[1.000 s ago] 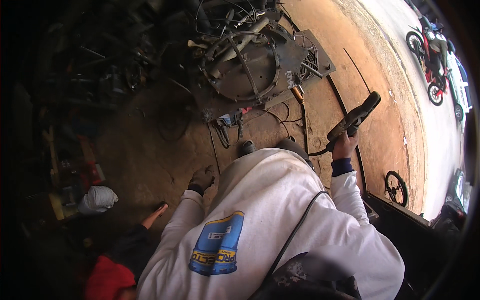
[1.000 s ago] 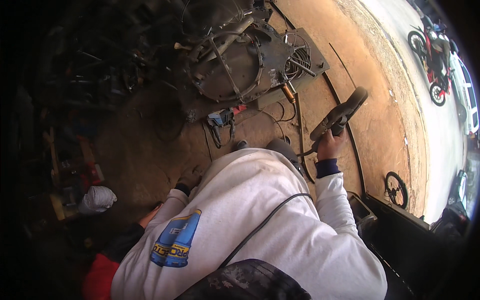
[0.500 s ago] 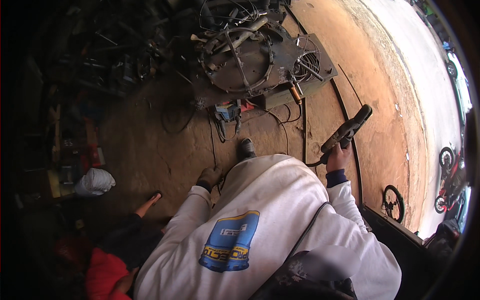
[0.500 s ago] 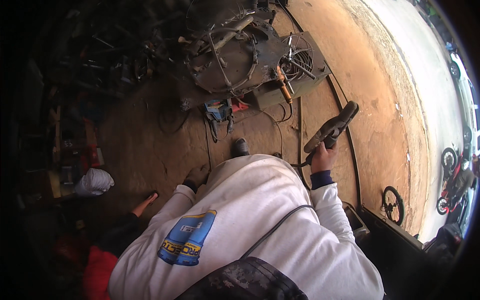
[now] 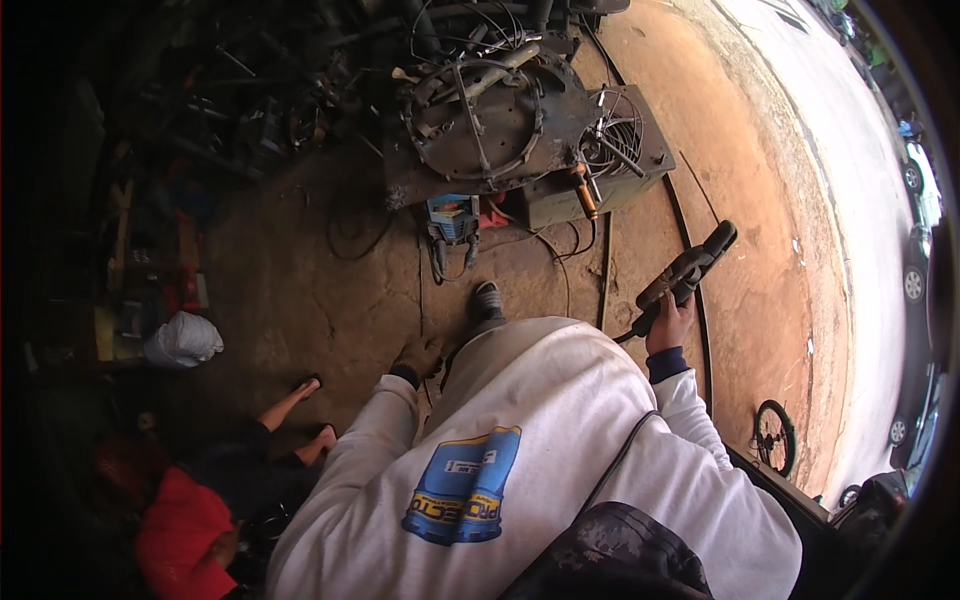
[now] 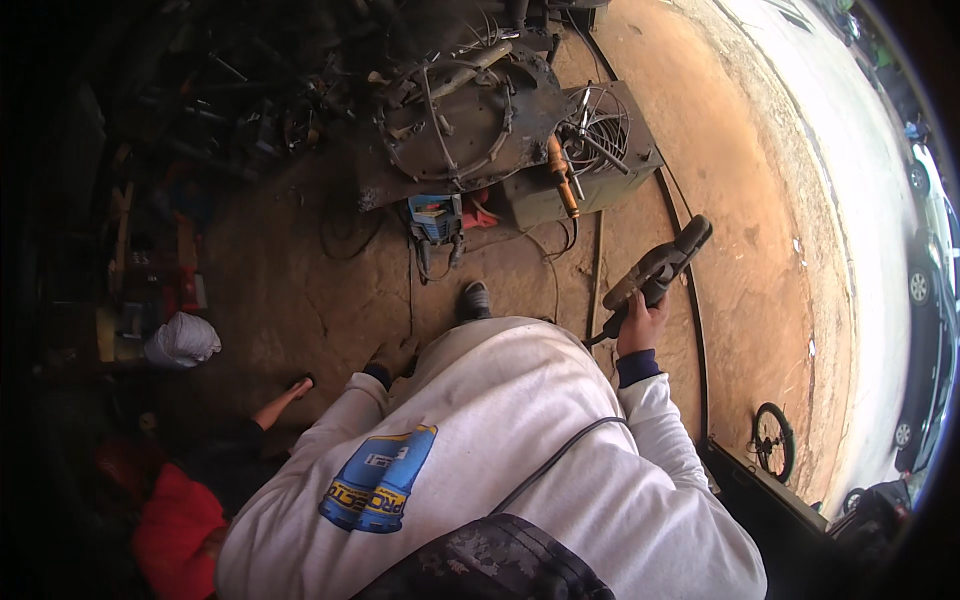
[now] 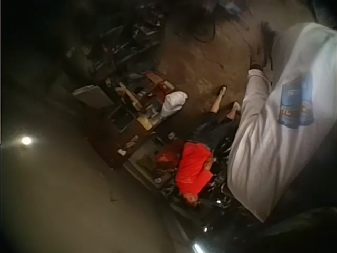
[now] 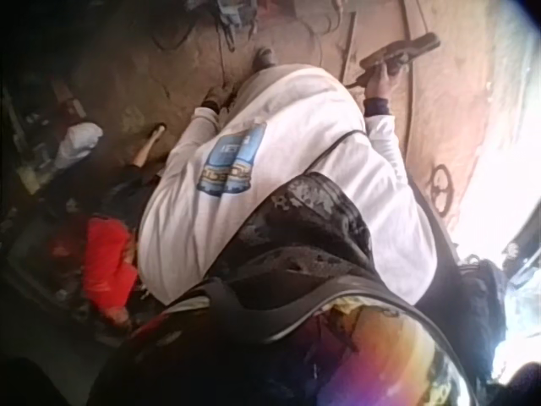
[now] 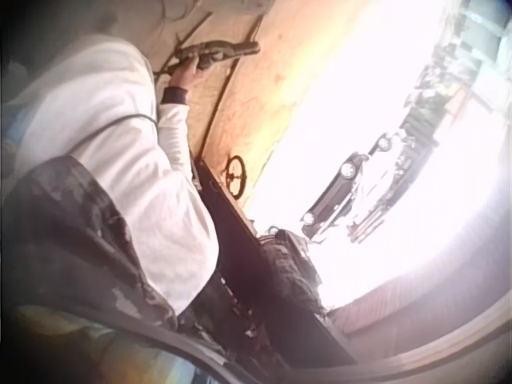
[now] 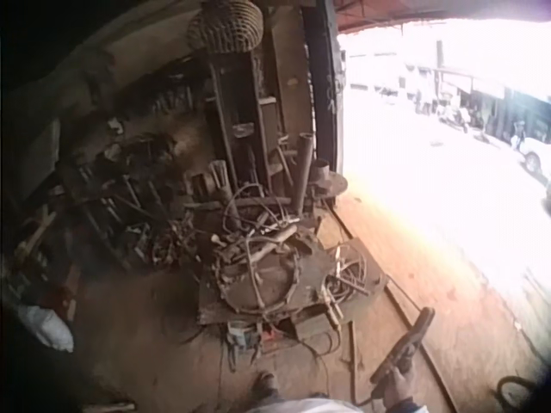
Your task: The person welds a circular metal frame using a handheld welding torch. They repeatedly position the torch, strike an arc to create sparks, and move along the frame's edges. The person also uses a hammer to tap the metal frame between welding passes.
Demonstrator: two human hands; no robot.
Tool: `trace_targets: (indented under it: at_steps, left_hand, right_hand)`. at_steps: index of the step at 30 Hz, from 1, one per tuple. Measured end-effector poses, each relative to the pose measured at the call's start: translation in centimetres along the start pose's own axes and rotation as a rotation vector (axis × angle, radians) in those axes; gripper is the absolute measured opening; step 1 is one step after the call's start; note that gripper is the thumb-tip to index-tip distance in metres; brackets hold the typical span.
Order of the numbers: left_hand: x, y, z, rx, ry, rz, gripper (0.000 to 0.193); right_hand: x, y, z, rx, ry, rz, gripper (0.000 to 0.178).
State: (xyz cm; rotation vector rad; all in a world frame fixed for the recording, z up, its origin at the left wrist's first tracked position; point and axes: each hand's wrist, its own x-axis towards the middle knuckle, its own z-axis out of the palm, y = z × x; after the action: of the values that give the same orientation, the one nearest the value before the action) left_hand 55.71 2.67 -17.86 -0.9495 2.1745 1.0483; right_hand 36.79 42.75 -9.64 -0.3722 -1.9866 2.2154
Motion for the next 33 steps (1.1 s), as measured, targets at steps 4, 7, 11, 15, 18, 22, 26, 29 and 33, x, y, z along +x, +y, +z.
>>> trace_targets:
  at_steps: [4, 7, 11, 15, 18, 22, 26, 29, 33]
  left_hand:
    - [-2.1, 0.9, 0.3, -0.081, -0.11, -0.042, 0.052]
    - [-1.9, 0.7, 1.1, -0.072, -0.122, -0.095, 0.048]
    - [-2.0, 2.3, 1.2, -0.11, -0.104, -0.1, 0.049]
    - [0.5, -0.1, 2.4, -0.04, -0.052, -0.073, 0.047]
    - [2.9, -2.6, 3.4, -0.038, -0.03, -0.029, 0.045]
    - [3.7, -3.5, 3.1, -0.082, -0.07, -0.02, 0.04]
    - [5.1, -7.3, 4.1, -0.046, -0.001, 0.034, 0.032]
    - [-0.5, 2.2, 0.4, -0.089, -0.171, -0.154, 0.033]
    - [2.1, -2.2, 1.9, -0.187, -0.243, -0.217, 0.036]
  right_hand:
    - [1.2, 1.1, -1.2, 0.056, -0.028, 0.031, 0.02]
    - [1.4, 1.0, -1.0, 0.07, -0.033, 0.048, 0.018]
    - [1.0, 0.2, -0.7, 0.052, -0.063, 0.068, 0.017]
    - [0.8, 0.1, -0.4, -0.016, -0.116, 0.021, 0.018]
    - [0.2, -0.6, 0.3, 0.093, -0.133, 0.102, 0.021]
    - [-0.6, -0.8, 0.9, 0.187, -0.13, 0.117, 0.022]
    - [-0.9, -0.9, 1.4, 0.229, -0.139, 0.132, 0.019]
    - [-0.6, -0.5, 0.5, 0.224, -0.12, 0.121, 0.021]
    - [-0.7, -0.2, 1.0, 0.239, -0.141, 0.147, 0.022]
